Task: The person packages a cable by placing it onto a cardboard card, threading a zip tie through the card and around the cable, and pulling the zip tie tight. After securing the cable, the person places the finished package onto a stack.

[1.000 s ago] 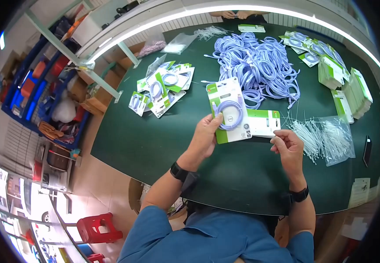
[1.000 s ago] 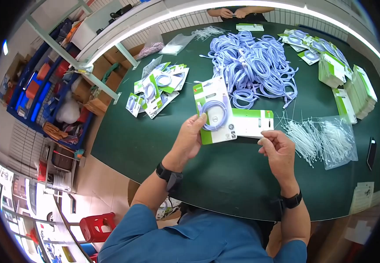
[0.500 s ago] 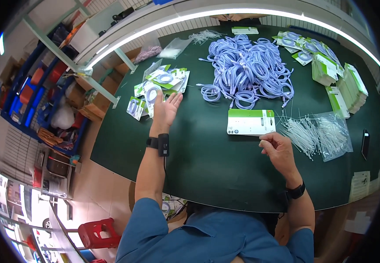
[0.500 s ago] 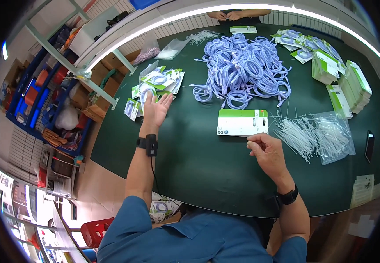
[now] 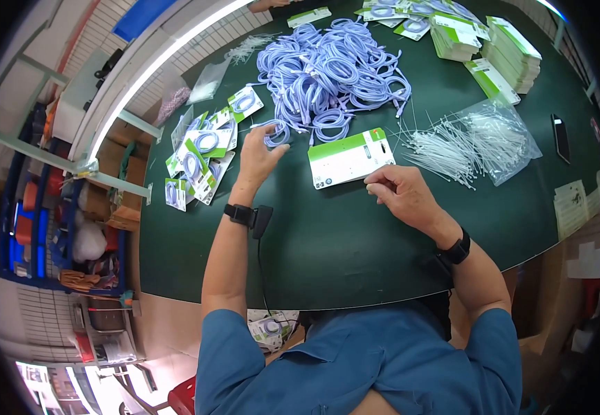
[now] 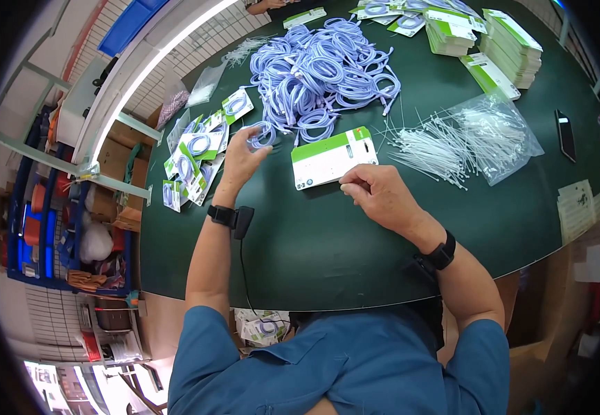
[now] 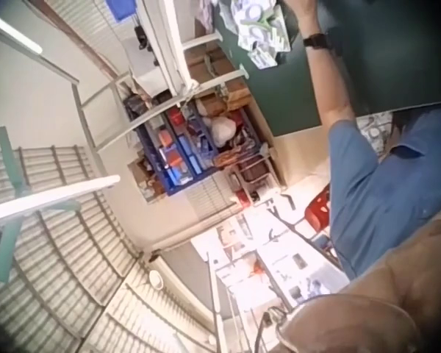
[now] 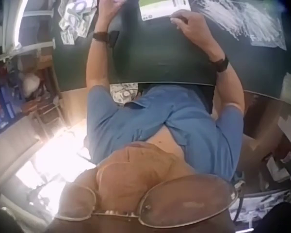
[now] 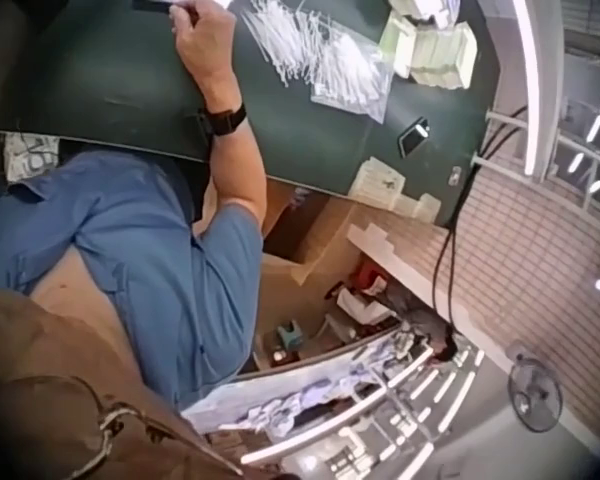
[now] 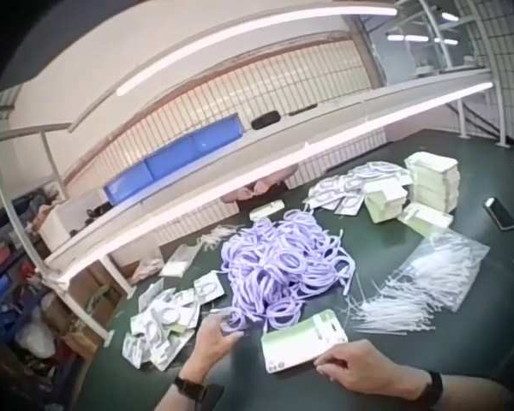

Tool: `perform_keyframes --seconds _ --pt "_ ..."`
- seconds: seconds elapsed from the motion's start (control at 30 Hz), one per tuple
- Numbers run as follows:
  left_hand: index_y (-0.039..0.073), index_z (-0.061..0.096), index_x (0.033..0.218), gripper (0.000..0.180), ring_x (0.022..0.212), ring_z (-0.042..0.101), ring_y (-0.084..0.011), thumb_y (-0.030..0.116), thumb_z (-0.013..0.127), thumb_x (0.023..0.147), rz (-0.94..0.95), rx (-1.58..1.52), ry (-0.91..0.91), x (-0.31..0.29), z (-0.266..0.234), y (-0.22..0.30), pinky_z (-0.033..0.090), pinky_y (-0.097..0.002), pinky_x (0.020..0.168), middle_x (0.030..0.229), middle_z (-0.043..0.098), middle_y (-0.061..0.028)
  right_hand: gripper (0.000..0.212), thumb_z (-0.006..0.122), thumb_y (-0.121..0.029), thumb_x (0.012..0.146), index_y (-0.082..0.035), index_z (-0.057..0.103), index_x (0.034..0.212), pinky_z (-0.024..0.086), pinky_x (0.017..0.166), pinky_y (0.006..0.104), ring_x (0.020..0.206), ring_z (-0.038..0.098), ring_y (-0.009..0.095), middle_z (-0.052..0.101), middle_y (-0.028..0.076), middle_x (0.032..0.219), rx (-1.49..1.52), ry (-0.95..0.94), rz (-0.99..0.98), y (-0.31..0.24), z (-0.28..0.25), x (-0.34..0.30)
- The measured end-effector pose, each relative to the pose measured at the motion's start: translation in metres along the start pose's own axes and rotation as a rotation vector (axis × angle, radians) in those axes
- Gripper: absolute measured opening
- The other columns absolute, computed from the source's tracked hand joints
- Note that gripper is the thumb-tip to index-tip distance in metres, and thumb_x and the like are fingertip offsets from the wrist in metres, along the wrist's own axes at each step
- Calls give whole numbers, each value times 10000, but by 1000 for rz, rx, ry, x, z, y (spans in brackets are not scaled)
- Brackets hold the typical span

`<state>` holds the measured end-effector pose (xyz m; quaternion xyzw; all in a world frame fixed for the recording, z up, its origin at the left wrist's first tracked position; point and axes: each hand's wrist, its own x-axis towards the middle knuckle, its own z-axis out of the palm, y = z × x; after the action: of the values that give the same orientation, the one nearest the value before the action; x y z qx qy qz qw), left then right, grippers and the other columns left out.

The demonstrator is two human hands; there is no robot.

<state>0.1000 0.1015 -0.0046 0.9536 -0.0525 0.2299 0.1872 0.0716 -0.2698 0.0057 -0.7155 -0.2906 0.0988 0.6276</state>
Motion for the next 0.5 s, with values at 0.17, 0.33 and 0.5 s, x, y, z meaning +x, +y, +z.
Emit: perform_keyframes --seconds 0.17,0.33,0.5 --pt "-2 689 1177 498 981 676 -355 259 835 779 124 275 167 1 38 7 547 -463 881 990 720 -152 82 706 -21 936 37 727 991 510 587 238 647 648 91 700 47 779 2 23 -30 9 -1 -4" --pt "-2 669 1110 423 967 644 -373 255 822 811 -247 281 28 -7 42 -18 528 -495 842 958 700 -170 81 708 -23 936 36 726 987 510 587 239 646 649 93 700 50 777 -31 15 -77 2 0 -3" --pt "14 635 997 287 740 632 -261 278 735 944 -450 -100 336 -10 11 4 537 -402 670 816 663 -129 81 708 -20 933 34 726 990 513 585 240 646 652 95 703 53 782 -57 40 -103 7 -5 -4"
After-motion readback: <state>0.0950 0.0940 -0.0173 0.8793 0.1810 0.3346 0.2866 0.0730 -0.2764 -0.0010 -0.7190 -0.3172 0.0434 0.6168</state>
